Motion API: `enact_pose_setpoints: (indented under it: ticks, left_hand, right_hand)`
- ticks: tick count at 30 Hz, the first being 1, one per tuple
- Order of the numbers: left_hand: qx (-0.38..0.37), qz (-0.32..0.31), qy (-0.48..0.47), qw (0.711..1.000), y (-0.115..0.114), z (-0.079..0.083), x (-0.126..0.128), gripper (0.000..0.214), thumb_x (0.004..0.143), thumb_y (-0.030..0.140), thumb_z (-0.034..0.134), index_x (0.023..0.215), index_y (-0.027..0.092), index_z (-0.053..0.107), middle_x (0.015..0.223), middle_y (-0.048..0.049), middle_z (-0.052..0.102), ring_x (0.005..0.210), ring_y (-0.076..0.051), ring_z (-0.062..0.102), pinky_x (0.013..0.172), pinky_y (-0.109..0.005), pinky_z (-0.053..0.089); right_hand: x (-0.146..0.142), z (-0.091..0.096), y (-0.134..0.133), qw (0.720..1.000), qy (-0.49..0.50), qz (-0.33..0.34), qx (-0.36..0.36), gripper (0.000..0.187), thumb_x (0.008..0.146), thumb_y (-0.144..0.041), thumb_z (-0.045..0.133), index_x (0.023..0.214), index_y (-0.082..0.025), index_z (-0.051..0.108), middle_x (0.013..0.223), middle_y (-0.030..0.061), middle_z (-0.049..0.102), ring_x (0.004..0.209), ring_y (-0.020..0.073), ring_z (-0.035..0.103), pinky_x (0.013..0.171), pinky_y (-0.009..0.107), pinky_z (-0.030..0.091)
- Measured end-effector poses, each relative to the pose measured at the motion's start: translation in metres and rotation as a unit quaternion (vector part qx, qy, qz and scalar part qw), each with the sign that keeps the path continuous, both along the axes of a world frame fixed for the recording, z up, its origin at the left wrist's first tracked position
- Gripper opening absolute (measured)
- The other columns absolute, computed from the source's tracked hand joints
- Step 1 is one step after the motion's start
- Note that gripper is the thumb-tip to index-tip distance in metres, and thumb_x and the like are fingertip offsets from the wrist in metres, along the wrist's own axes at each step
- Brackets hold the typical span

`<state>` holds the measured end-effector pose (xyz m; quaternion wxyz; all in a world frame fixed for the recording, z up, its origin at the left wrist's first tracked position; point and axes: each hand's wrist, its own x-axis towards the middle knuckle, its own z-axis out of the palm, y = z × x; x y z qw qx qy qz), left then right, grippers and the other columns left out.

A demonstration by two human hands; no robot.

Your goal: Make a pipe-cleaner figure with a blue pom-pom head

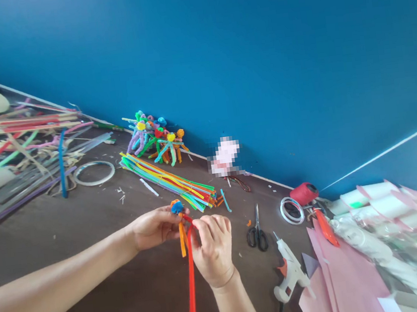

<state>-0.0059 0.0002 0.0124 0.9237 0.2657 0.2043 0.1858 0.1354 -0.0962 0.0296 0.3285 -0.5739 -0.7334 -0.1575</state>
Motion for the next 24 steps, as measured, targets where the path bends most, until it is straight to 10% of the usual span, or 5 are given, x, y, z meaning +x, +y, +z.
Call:
enact_pose_setpoints:
  ticks: [24]
  left_hand:
    - [0.091,0.160,0.019,0.983,-0.020,-0.005,0.018,0.017,0.058,0.019,0.072,0.066,0.011,0.060,0.054,0.0031,0.052,0.047,-0.003,0.042,0.048,-0.015,0.033]
  right_hand:
    - [-0.006,-0.008,0.002,0.998,0.043,-0.042,-0.014,0.008,0.077,-0.012,0.051,0.082,-0.017,0.055,0.074,0.0043,0.057,0.077,0.0173,0.051,0.073,0.034,0.037]
